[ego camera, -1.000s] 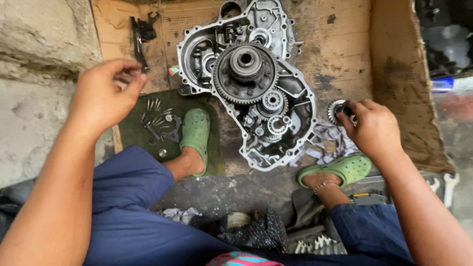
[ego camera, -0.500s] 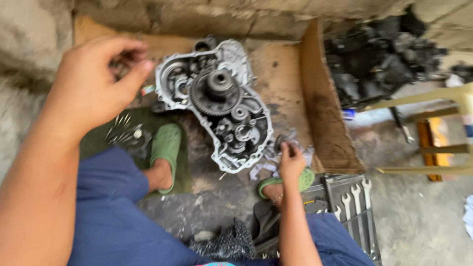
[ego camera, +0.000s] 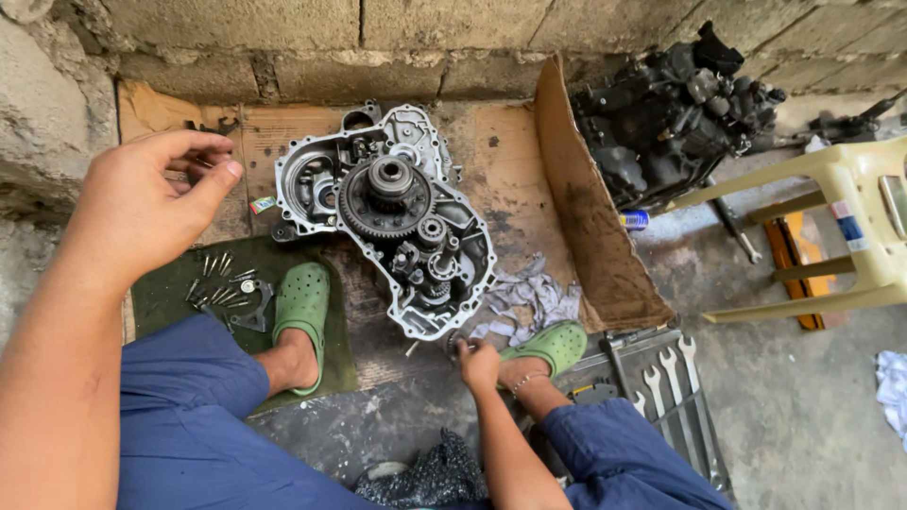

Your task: The person assembles internal components of a disassembled engine casing. They place a gear shaft into the casing, wipe a metal part with a cloth, and insert it into the engine. The person then rotates and adjusts the internal gears by hand.

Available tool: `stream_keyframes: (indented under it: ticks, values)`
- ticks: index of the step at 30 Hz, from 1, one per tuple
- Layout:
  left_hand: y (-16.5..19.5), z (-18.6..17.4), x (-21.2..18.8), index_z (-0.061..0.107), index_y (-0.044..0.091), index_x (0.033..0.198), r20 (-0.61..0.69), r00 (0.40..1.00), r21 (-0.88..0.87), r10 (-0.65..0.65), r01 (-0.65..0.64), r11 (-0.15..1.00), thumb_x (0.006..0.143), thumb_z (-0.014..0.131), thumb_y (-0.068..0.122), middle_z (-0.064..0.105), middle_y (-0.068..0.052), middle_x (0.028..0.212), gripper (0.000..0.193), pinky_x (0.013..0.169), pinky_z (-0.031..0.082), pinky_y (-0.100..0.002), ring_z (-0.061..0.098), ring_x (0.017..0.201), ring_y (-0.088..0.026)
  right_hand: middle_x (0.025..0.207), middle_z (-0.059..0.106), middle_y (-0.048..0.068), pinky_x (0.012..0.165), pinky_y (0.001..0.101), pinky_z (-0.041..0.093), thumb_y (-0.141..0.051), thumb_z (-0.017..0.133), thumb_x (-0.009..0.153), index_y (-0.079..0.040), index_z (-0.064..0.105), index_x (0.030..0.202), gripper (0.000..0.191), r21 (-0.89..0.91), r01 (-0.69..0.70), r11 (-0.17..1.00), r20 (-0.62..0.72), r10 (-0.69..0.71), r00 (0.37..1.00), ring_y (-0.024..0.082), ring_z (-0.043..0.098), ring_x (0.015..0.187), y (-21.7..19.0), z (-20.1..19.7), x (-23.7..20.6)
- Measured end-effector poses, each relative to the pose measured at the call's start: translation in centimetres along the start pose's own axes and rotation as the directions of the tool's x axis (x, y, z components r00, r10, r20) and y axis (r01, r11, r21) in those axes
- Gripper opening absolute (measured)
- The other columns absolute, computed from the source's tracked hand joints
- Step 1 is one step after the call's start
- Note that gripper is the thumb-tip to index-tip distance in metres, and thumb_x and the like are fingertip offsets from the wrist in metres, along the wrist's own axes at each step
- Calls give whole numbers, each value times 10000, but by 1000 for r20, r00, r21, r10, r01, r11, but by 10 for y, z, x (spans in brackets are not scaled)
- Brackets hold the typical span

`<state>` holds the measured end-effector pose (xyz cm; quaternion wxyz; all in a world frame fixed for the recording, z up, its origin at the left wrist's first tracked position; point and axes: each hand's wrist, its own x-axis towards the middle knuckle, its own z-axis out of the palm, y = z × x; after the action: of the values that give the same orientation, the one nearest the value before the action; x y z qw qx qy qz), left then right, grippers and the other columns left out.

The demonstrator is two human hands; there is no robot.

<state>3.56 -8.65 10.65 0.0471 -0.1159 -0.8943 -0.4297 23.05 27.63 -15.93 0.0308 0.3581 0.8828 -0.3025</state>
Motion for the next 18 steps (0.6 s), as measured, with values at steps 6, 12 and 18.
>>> stream_keyframes:
  ticks: [6,12,18]
  values:
    - [6,1,4,732,53,1251,18,1000,7,-23,23,1000,977,740,215,752,-72,1029,318,761,557,-301,696,856,-132,941,752,205,844,472,560,-374,746,851,-72,782,988,334,-82,-24,996,31,26,999,388,721,915,11,9,-5]
    - [9,4,5,734,59,1280,66,995,2,-77,77,997,1012,747,212,739,-91,985,308,733,540,-285,659,798,-124,971,748,208,847,482,558,-337,727,870,-61,774,1008,312,-92,58,994,-9,-59,998,394,716,927,19,16,14]
    - [5,7,10,713,43,1239,57,995,-70,-84,88,994,978,732,169,690,-64,963,291,704,516,-265,636,796,-113,1115,740,143,900,474,540,-325,716,854,-183,733,1179,355,-157,-53,986,176,81,981,357,687,1058,18,17,10]
